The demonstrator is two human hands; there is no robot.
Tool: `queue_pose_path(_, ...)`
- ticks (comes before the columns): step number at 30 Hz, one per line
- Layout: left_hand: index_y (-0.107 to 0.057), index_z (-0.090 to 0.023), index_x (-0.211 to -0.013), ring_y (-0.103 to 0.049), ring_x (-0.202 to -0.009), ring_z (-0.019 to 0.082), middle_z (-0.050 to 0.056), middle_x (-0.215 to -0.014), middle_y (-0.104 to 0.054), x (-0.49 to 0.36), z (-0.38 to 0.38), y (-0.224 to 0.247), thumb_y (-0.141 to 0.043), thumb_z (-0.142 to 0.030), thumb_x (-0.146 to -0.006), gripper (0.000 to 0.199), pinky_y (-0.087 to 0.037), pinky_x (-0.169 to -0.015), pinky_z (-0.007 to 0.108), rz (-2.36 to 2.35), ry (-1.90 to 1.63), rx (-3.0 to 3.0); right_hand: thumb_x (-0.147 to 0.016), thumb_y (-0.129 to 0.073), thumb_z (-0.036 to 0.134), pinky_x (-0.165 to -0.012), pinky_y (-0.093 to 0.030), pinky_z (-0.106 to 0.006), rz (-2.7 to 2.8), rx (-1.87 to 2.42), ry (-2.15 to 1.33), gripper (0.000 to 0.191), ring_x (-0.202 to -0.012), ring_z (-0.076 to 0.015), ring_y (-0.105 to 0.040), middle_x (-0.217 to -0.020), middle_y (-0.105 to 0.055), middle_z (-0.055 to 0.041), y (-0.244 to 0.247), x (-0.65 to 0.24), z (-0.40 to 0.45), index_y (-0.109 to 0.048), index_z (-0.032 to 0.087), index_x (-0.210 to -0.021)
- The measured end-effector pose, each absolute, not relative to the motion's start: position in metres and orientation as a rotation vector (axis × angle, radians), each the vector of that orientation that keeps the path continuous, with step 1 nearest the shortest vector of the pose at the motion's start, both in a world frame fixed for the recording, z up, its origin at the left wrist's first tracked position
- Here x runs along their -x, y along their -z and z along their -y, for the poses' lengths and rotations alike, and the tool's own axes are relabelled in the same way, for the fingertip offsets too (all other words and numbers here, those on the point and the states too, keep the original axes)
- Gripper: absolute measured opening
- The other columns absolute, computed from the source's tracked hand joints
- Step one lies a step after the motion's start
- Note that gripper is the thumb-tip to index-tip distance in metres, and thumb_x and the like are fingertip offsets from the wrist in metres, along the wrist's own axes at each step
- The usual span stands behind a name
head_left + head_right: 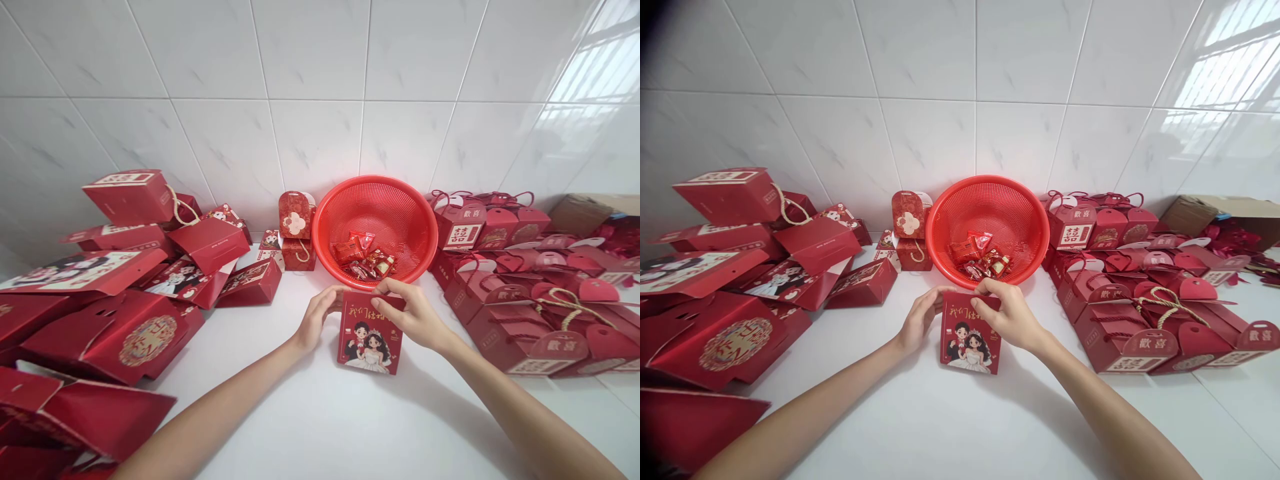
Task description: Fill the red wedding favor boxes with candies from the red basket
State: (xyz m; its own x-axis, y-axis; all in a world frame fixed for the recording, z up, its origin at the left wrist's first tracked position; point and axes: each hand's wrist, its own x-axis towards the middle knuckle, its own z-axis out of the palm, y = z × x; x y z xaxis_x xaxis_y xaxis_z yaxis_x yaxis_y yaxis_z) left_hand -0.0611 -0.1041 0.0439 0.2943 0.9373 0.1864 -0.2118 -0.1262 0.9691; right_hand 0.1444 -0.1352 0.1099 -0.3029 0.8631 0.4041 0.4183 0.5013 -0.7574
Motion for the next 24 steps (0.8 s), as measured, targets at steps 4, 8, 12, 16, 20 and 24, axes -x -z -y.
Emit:
queue_pose_path(4,-0.068,-0.013,-0.086,-0.068,-0.078,0.021,0.011,-0.085,-0.074,0.063,0.088,-0.025,-0.059,-0.056,-0.079,0.045,-0.051,-0.072,0.031,-0.936,-1.214,-1.064,-0.089,-0.057,0.035,-0.069,-0.048,-0.029,1.798,1.073,-0.482,0.016,-0.074,-0.0187,-0.060,-0.081,-0.067,-0.0036,-0.117,-0.153,0.138,-0.061,0.021,-0.084)
queue_pose_path(8,-0.069,-0.014,-0.082,-0.067,-0.076,0.021,0.009,-0.084,-0.073,0.064,0.083,-0.022,-0.064,-0.047,-0.075,0.034,-0.050,-0.069,0.029,-0.989,-1.251,-1.059,-0.090,-0.059,0.042,-0.069,-0.050,-0.030,1.758,1.032,-0.574,0.020,-0.079,-0.0198,-0.061,-0.087,-0.067,-0.0048,-0.127,-0.161,0.142,-0.063,0.022,-0.089)
queue_pose_path(12,-0.069,-0.014,-0.080,-0.066,-0.075,0.020,0.007,-0.080,-0.072,0.064,0.084,-0.022,-0.067,-0.043,-0.075,0.030,-0.051,-0.072,0.029,-0.985,-1.232,-1.075,-0.092,-0.055,0.044,-0.060,-0.046,-0.027,1.742,1.060,-0.656,0.024,-0.068,-0.0161,-0.056,-0.077,-0.062,-0.0017,-0.131,-0.161,0.143,-0.059,0.021,-0.084)
queue_pose_path(16,-0.069,-0.013,-0.077,-0.065,-0.071,0.019,0.007,-0.074,-0.070,0.062,0.087,-0.027,-0.069,-0.044,-0.071,0.031,-0.051,-0.067,0.028,-0.982,-1.218,-1.091,-0.092,-0.054,0.034,-0.071,-0.045,-0.031,1.807,1.059,-0.294,0.015,-0.073,-0.0180,-0.056,-0.079,-0.064,-0.0035,-0.130,-0.157,0.142,-0.057,0.022,-0.084)
queue_pose_path(20,-0.068,-0.015,-0.073,-0.063,-0.068,0.019,0.005,-0.073,-0.070,0.060,0.090,-0.033,-0.071,-0.044,-0.069,0.030,-0.050,-0.064,0.028,-1.010,-1.186,-1.085,-0.096,-0.049,0.039,-0.059,-0.042,-0.028,1.701,1.096,-0.389,0.021,-0.066,-0.0163,-0.053,-0.077,-0.061,-0.0021,-0.133,-0.158,0.144,-0.054,0.022,-0.084)
queue_pose_path(24,-0.068,-0.016,-0.072,-0.063,-0.069,0.020,0.005,-0.074,-0.070,0.059,0.090,-0.031,-0.070,-0.045,-0.070,0.029,-0.050,-0.067,0.029,-1.009,-1.174,-1.142,-0.094,-0.051,0.036,-0.062,-0.042,-0.027,1.768,1.072,-0.398,0.019,-0.070,-0.0162,-0.053,-0.077,-0.061,-0.0019,-0.135,-0.155,0.147,-0.055,0.022,-0.082)
